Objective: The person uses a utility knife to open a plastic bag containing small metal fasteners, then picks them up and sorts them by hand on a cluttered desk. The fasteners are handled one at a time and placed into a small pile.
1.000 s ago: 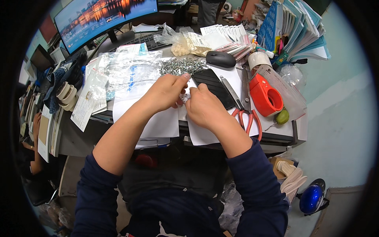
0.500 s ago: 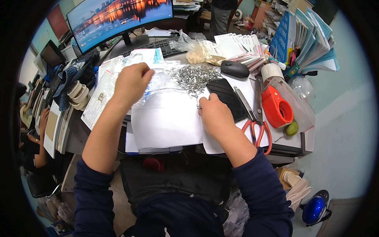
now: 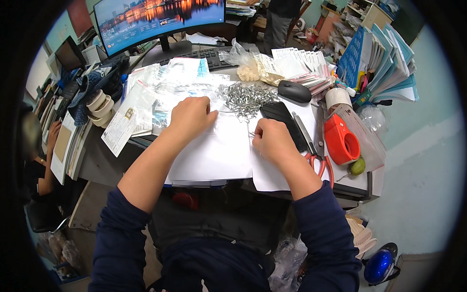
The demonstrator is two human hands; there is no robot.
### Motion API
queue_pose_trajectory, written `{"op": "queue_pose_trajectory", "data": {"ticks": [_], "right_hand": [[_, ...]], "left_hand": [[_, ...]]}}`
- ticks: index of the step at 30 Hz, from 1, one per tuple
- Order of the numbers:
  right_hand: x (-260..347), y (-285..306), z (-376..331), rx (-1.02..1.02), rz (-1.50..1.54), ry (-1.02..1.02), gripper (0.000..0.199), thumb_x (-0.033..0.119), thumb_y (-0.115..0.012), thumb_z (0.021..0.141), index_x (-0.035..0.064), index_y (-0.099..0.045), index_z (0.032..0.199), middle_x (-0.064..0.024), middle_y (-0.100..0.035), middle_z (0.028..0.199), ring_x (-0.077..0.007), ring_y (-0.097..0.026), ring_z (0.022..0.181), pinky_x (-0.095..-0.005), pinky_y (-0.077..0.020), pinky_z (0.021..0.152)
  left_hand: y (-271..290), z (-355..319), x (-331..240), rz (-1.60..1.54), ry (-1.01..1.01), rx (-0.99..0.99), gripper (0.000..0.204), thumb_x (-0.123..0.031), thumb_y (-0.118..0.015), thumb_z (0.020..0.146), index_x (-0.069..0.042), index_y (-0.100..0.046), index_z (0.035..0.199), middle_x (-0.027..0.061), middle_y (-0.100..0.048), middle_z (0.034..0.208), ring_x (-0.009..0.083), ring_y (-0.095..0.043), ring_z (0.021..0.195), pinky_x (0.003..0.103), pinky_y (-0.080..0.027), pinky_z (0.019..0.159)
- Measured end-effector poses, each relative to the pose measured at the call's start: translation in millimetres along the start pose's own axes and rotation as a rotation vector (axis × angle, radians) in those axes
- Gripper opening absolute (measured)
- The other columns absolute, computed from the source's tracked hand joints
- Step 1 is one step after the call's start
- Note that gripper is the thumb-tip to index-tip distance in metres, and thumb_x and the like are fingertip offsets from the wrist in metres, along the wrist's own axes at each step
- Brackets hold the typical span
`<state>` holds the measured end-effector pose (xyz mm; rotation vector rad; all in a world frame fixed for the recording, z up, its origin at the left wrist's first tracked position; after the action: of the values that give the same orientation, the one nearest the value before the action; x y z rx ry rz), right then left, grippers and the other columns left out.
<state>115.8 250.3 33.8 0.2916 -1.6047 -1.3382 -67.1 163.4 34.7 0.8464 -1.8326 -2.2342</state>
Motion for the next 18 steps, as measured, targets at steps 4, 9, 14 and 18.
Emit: {"op": "queue_pose_trajectory", "data": {"ticks": [4, 9, 14, 18], "right_hand": [[-11.4, 2.2, -2.7, 0.056, 0.207, -0.162, 0.011, 0.004, -0.064, 0.077, -0.0023, -0.066, 0.086, -0.0146, -0.067, 0.072, -0.0251, -0.067, 0.065, -0.0348, -0.0525, 0.059], [-21.1, 6.9, 1.6, 0.093, 0.543, -0.230, 0.007, 0.003, -0.061, 0.083, -0.0027, -0.062, 0.086, -0.0046, -0.060, 0.069, -0.0106, -0.058, 0.050, -0.0258, -0.0471, 0.043], [-15.7, 11.3, 10.9, 0.098, 0.802, -0.273, 0.006, 0.004, -0.063, 0.083, 0.0001, -0.061, 0.087, -0.0019, -0.057, 0.071, -0.0091, -0.054, 0.051, -0.0249, -0.0469, 0.043], [21.2, 5.1, 37.3, 0.157, 1.122, -0.187, 0.010, 0.008, -0.065, 0.085, 0.0019, -0.060, 0.091, -0.0009, -0.055, 0.072, -0.0091, -0.053, 0.056, -0.0254, -0.0484, 0.049]], "left_hand": [[16.1, -11.0, -8.5, 0.009, 0.015, -0.143, 0.034, -0.032, -0.068, 0.080, -0.002, -0.062, 0.092, 0.0182, -0.068, 0.091, 0.0350, -0.066, 0.084, 0.046, -0.053, 0.072], [-1.1, -6.2, 9.9, 0.006, 0.089, -0.107, 0.030, -0.028, -0.068, 0.080, -0.001, -0.063, 0.091, 0.0179, -0.068, 0.091, 0.0351, -0.066, 0.084, 0.046, -0.053, 0.072], [-4.0, -2.6, 16.6, -0.056, 0.053, -0.180, 0.021, -0.019, -0.064, 0.082, 0.001, -0.067, 0.084, 0.0173, -0.069, 0.080, 0.0338, -0.067, 0.077, 0.045, -0.053, 0.071], [9.9, -10.2, 22.1, -0.292, 0.004, -0.303, 0.017, -0.014, -0.065, 0.082, 0.003, -0.069, 0.084, 0.0171, -0.069, 0.076, 0.0301, -0.068, 0.070, 0.040, -0.053, 0.067]]}}
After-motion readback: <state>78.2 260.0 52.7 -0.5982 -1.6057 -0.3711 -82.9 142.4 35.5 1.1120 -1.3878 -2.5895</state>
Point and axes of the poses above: each hand's wrist, its own z-axis towards the middle knuckle, its own y-axis out of the back of the hand, x = y × z, the point moved 8 cm from there along z, towards the middle knuckle
